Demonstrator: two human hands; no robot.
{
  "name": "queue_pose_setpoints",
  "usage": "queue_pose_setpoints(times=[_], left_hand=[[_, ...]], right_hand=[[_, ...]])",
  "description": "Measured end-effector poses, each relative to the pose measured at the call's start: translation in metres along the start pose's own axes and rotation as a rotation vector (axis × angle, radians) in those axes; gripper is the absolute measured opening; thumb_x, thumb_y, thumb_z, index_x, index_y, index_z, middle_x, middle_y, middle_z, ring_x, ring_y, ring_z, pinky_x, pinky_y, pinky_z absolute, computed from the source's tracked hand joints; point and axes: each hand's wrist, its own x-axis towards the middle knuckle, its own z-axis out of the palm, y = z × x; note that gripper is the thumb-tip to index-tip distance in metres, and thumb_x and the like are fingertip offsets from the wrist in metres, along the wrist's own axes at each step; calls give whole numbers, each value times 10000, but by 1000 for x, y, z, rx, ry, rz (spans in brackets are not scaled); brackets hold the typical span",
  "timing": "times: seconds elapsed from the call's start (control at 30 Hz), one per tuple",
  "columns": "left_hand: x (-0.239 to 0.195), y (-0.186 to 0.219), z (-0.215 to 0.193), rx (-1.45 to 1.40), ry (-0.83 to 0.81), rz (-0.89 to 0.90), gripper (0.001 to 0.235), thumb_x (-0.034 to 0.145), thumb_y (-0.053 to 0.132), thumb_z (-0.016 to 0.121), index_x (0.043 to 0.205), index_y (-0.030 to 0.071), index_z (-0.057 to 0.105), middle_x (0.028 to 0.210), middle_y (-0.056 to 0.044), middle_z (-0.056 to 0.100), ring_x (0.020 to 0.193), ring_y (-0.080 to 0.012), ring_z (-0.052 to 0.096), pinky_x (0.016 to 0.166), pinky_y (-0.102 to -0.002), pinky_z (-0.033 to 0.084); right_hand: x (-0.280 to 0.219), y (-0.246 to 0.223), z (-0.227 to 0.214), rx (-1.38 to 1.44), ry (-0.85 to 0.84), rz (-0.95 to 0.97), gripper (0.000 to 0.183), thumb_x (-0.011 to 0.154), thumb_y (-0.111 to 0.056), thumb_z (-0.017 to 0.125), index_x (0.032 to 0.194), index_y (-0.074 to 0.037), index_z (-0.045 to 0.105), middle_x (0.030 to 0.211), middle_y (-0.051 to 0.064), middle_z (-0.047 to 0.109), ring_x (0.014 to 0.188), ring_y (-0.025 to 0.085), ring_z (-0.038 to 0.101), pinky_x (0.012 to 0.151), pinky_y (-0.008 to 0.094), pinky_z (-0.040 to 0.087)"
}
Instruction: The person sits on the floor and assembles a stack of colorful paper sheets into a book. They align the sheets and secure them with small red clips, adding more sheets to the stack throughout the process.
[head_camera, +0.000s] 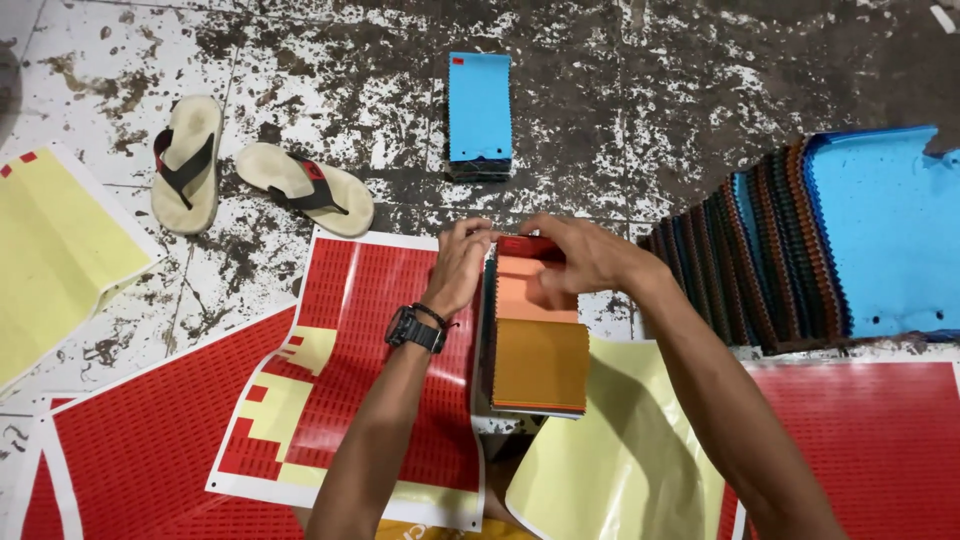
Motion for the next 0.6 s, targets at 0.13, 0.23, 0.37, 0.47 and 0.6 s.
queue_pose_setpoints(times=[0.13,0.23,0.37,0.47,0.6], left_hand=[[-1,5,-1,4,-5,-23,534,986,369,317,1282,108,677,1451,-119,430,1387,-401,297,1203,-516,196],[1,3,-1,-19,2,-69,549,1000,400,288,1289,149,681,1452,-90,431,1406,-361,291,1207,-496,193],[-3,10,-4,8,-3,-95,543,1007,443,238,1236,282,704,1463,-37,451,1422,-352,308,1215,-501,224],[-8,22,-5,142,3,-90,404,991,419,363,1186,356,711,1432,-15,479,1407,-356,356,1181,-513,292],[-7,15,-2,368,33,-42,272,912,378,603,1169,411,688,1394,-12,502,1377,-366,413,1104,-547,398]], right_hand=[[-1,8,8,-71,-28,53,808,714,-120,790,1466,-80,496,1214,282,658,1140,455,672,958,546,575],[14,38,22,-58,84,-34,529,857,-15,660,1375,-26,553,1202,306,666,1123,491,670,912,567,585],[3,36,25,-137,164,-46,311,881,-41,657,1191,-39,686,1047,212,728,1025,387,722,823,463,621],[-37,-4,20,-206,189,-68,173,880,-43,672,1042,-42,730,891,155,732,866,302,738,732,370,620],[-84,-36,35,-283,247,-162,71,853,-59,702,898,-83,752,752,94,731,705,229,722,613,293,600]])
